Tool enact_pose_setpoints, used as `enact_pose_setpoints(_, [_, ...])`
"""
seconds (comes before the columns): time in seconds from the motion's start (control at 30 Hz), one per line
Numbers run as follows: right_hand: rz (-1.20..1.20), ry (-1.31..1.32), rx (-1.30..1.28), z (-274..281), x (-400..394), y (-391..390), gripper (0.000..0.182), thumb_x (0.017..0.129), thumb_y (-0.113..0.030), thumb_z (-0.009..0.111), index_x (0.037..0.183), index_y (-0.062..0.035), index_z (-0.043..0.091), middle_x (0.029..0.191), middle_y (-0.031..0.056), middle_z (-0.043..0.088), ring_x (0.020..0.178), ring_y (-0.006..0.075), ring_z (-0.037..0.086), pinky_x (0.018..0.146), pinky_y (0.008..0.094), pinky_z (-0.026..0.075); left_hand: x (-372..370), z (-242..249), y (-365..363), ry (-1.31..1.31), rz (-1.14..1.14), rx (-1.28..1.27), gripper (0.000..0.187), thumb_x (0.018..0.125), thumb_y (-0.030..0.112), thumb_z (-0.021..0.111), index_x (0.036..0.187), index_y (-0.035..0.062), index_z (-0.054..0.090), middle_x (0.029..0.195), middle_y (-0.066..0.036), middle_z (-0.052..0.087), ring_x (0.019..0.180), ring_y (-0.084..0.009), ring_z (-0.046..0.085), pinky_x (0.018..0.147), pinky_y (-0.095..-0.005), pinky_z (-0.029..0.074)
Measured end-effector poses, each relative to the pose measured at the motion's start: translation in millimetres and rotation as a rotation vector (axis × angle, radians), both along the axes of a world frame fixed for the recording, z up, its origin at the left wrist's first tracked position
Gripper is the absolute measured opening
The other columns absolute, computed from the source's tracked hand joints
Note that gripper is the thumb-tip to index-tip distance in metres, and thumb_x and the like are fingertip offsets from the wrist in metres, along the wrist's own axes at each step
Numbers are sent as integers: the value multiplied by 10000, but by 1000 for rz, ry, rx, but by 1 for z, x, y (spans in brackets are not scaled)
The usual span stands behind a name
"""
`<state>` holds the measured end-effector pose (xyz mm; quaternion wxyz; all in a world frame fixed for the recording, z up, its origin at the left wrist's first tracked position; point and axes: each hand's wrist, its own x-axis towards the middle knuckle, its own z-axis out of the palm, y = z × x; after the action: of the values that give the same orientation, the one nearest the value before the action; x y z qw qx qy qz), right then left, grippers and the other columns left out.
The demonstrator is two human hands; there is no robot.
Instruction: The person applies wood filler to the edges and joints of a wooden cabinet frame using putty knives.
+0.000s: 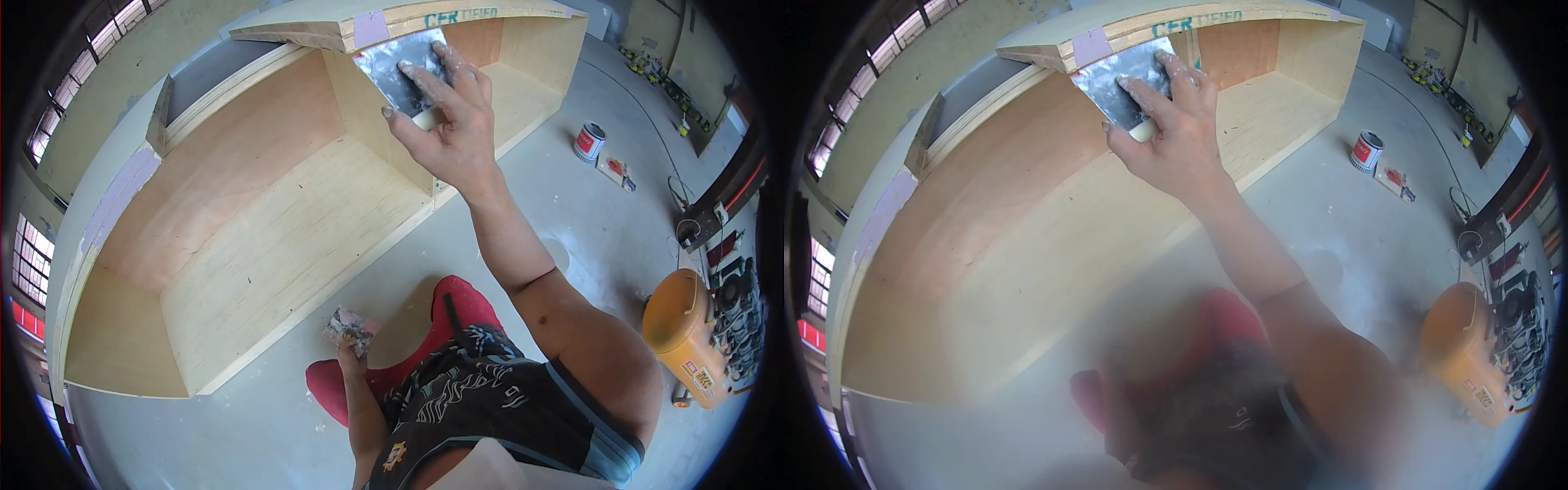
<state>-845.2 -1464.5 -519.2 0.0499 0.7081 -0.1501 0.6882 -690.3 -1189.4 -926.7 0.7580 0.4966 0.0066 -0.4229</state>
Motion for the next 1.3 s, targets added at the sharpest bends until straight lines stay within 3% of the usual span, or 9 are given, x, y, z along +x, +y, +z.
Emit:
enact_pose_setpoints(0.13, [-6,-36,-60,18,5,3,416,591,-252,735,968,-88,675,1180,249,482,1058,410,405,875,456,386,-3,3,-3,-5,19,-62,270,754,138,484,976,7,566,875,-90,627,750,-217,624,619,-315,512])
enact_pose_setpoints(0.2, [-33,-41,-88,25,9,8,441,588,-214,763,1006,-101,678,1171,223,527,1054,350,450,879,389,394,-3,9,-4,40,-27,-129,267,753,135,481,976,12,560,867,-83,623,751,-212,626,629,-319,520])
enact_pose_setpoints(0.3, [-23,-76,-136,27,21,2,427,586,-277,733,965,-85,680,1167,272,483,1061,409,400,862,452,391,0,-1,-1,48,-21,-153,264,756,131,481,984,17,549,869,-78,620,756,-206,629,631,-318,525])
enact_pose_setpoints(0.5, [-63,-65,-105,21,32,3,432,596,-276,728,978,-82,673,1194,291,457,1054,418,399,872,469,388,-4,13,3,92,-27,-203,263,756,116,483,996,23,539,890,-77,619,767,-202,633,635,-316,531])
enact_pose_setpoints(0.6, [-50,-46,-78,8,30,7,446,603,-224,756,1026,-111,669,1191,234,493,1058,358,431,896,413,366,-1,7,7,90,-19,-205,260,757,113,484,994,21,539,896,-79,619,771,-203,634,641,-318,533])
enact_pose_setpoints(0.8, [-41,62,41,-12,13,14,451,606,-226,761,1030,-105,665,1194,234,498,1087,351,443,901,418,369,3,-13,5,34,-35,-212,276,749,113,486,1005,21,537,908,-77,617,780,-202,632,635,-313,532])
enact_pose_setpoints(0.9, [-28,-33,-34,-4,5,2,428,590,-256,739,979,-90,671,1184,260,463,1037,408,411,887,464,374,-6,15,0,22,-28,-242,294,740,112,491,1019,33,537,906,-72,616,782,-199,631,631,-314,532])
enact_pose_setpoints(1.3, [-82,-52,-52,25,8,-25,412,610,-284,704,977,-98,684,1152,275,500,1039,416,425,895,455,381,3,-8,1,64,-48,-145,270,745,124,501,1005,64,543,871,-24,614,724,-161,617,534,-275,488])
